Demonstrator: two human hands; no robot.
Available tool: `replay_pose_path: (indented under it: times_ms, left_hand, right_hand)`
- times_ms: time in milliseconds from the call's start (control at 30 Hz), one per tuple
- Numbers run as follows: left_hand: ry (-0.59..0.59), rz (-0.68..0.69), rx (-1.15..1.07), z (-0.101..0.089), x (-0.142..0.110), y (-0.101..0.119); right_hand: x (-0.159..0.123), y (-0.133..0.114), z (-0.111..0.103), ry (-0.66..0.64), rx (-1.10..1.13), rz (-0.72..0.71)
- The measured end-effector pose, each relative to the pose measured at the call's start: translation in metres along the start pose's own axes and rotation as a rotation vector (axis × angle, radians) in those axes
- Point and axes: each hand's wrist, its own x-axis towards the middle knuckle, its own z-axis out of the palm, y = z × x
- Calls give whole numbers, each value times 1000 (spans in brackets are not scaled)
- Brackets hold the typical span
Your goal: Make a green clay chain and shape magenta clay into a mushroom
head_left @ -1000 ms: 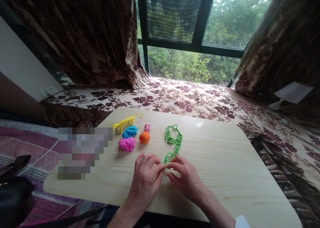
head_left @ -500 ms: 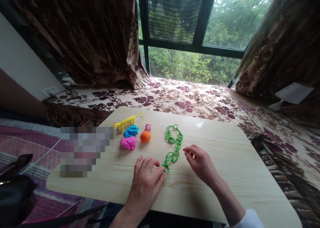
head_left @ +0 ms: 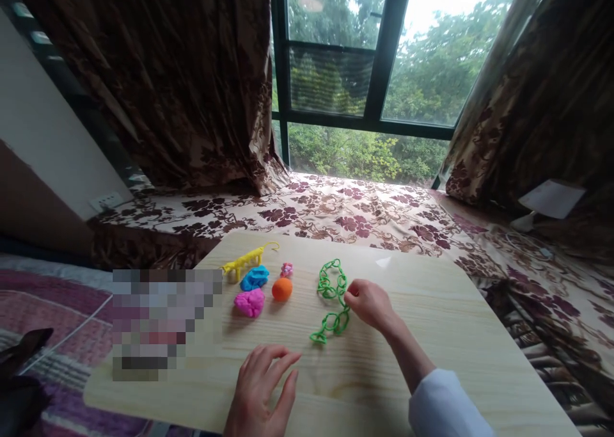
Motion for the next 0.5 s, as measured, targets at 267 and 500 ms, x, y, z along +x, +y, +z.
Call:
replay_pose_path:
  times_ms: [267,500]
  left_hand:
    - [11,-321,-328,9,29,8]
    - [56,-424,-634,30,58,22]
  right_hand:
    - [13,-11,-93,-150,1053,-98]
    - [12,1,-190,65,1004,-157]
